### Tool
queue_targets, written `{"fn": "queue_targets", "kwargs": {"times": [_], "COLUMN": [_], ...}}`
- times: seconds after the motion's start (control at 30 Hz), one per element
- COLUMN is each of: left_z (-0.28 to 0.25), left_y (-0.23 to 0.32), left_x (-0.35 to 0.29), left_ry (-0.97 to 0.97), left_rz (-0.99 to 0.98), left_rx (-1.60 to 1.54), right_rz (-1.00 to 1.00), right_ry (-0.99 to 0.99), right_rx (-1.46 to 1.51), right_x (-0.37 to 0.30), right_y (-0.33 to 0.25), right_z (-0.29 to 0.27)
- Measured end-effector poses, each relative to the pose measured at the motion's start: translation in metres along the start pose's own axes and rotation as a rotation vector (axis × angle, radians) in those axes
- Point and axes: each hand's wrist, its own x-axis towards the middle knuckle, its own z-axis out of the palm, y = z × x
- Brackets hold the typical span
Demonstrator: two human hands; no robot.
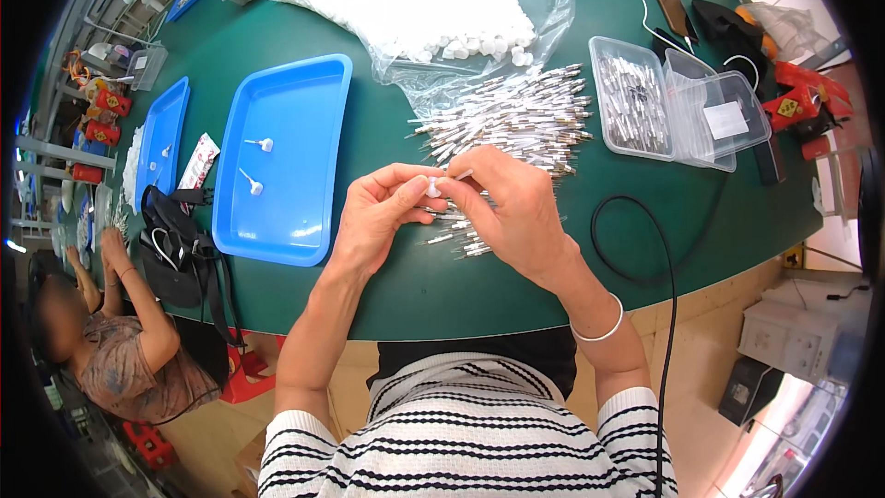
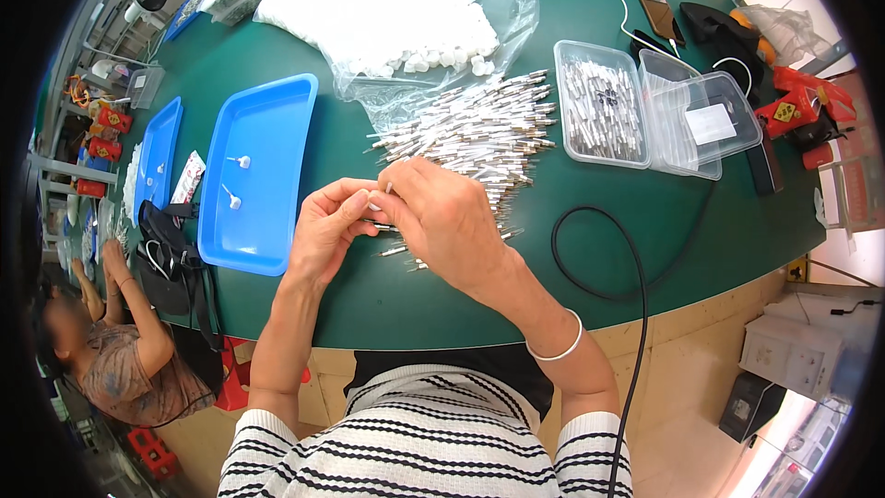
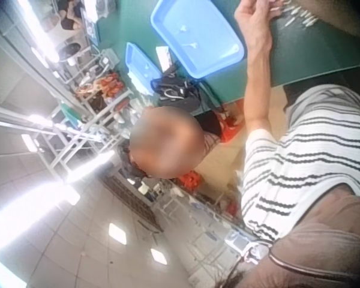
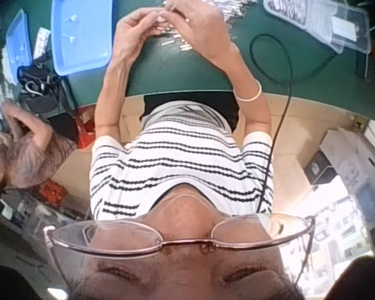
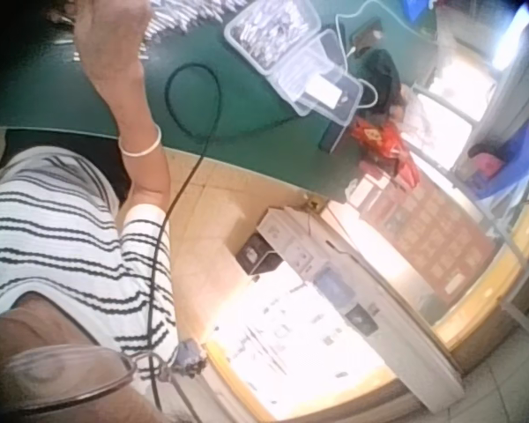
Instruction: The person repeatedly picks up small white plastic caps and metal rods from a green table and inserts the rods into the caps. The assembled units are then placed into a blue plastic tray. The process is repetitive and involves handling small parts by hand.
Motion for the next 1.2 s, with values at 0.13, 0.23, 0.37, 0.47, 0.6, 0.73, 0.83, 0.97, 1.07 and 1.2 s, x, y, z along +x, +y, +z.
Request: {"fn": "queue_targets", "kwargs": {"times": [0.13,0.23,0.37,0.47,0.6,0.73,0.83,0.97,1.07,1.2], "left_z": [-0.0039,-0.0051,-0.0058,-0.0048,-0.0035,-0.0033,-0.0025,-0.0028,-0.0018,0.0030], "left_y": [-0.0010,-0.0018,-0.0030,-0.0026,-0.0013,-0.0017,-0.0023,-0.0043,-0.0042,-0.0009], "left_x": [0.0017,0.0016,0.0020,0.0026,0.0018,0.0020,0.0019,0.0010,0.0003,-0.0034], "left_ry": [-0.044,-0.055,-0.047,-0.029,0.008,0.008,0.009,0.004,0.003,0.094], "left_rz": [-0.056,-0.081,-0.098,-0.092,-0.074,-0.058,-0.056,-0.070,-0.067,-0.071], "left_rx": [-0.104,-0.162,-0.184,-0.171,-0.133,-0.126,-0.126,-0.143,-0.171,-0.154], "right_rz": [-0.040,-0.054,-0.021,-0.013,-0.026,-0.020,-0.012,-0.036,0.016,0.081], "right_ry": [0.004,-0.001,-0.014,-0.020,-0.011,-0.017,-0.019,-0.003,-0.036,0.010], "right_rx": [-0.023,-0.027,-0.021,-0.028,-0.026,-0.011,-0.013,0.015,0.035,0.112], "right_x": [-0.0013,-0.0009,-0.0010,-0.0011,0.0010,-0.0002,-0.0010,-0.0025,-0.0037,-0.0014], "right_y": [0.0022,0.0027,0.0018,0.0029,0.0037,0.0035,0.0030,0.0059,0.0033,0.0010], "right_z": [0.0012,0.0016,0.0015,0.0014,0.0009,0.0005,0.0007,0.0045,0.0056,0.0069]}}
